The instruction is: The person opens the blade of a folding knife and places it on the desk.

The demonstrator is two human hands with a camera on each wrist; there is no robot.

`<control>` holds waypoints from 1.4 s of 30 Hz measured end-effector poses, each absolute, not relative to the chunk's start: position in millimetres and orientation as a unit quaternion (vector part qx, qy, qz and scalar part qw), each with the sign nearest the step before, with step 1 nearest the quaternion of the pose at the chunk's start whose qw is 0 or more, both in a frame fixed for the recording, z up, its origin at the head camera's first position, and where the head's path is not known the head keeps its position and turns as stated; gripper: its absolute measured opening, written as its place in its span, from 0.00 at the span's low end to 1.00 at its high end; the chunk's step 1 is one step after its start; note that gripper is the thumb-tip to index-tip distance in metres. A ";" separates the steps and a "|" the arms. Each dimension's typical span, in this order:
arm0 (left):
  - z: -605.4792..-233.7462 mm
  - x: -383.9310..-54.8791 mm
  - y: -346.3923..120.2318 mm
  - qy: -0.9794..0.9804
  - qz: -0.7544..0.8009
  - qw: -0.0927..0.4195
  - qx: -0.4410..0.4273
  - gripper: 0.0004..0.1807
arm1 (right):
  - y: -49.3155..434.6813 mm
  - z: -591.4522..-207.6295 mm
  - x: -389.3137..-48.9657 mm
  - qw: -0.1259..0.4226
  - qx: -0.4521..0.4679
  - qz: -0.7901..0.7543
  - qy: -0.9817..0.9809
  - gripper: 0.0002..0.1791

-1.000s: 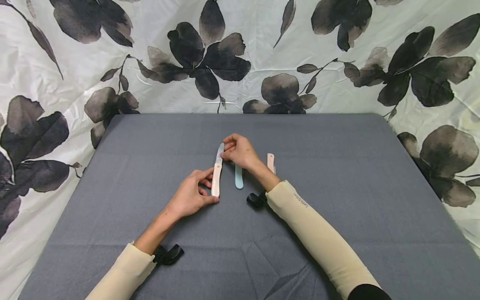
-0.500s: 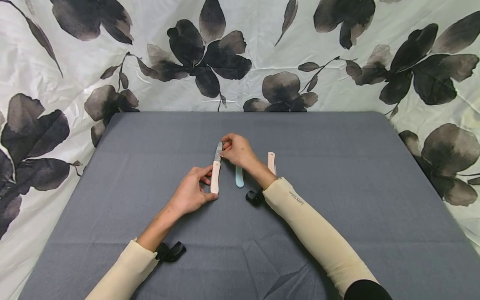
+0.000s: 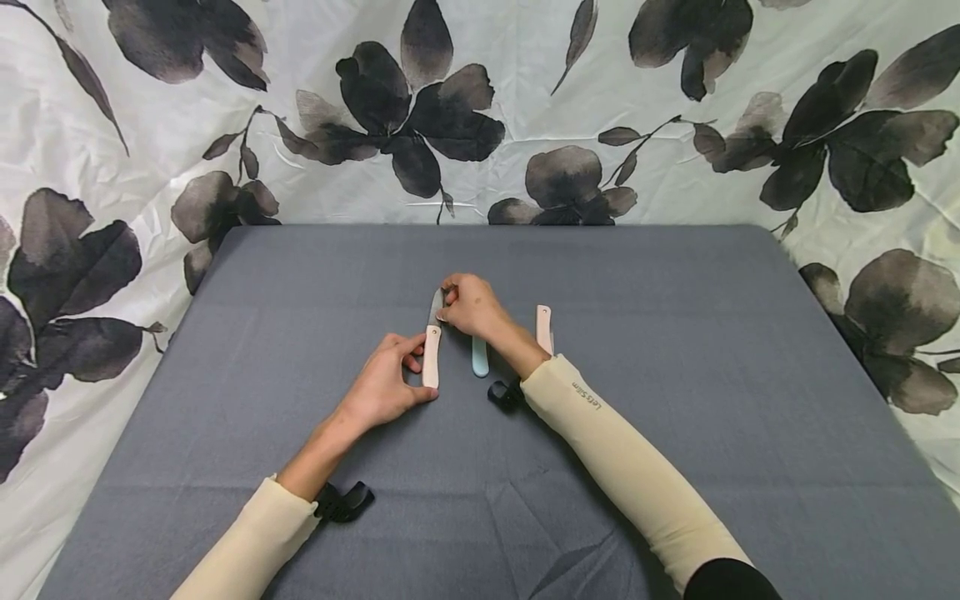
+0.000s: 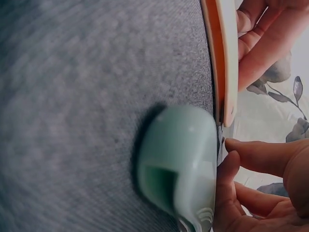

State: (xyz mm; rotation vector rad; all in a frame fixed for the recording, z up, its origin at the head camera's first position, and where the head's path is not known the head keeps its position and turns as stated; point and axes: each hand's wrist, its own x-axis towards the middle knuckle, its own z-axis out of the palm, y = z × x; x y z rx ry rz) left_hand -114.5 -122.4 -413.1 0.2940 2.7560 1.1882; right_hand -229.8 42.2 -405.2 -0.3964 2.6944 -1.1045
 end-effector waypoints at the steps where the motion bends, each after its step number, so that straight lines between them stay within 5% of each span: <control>1: -412.7 -114.4 -122.0 0.913 0.391 0.065 0.097 0.46 | 42.2 -405.2 -229.7 0.100 -0.135 -0.371 0.913 0.24; 15: -409.4 -111.7 -117.9 0.913 0.389 0.092 0.082 0.50 | 47.5 -401.9 -222.9 0.099 -0.132 -0.384 0.908 0.25; 42: -402.1 -109.0 -87.3 0.930 0.334 -0.045 0.147 0.26 | 97.6 -396.2 -206.6 0.072 -0.154 -0.350 0.921 0.15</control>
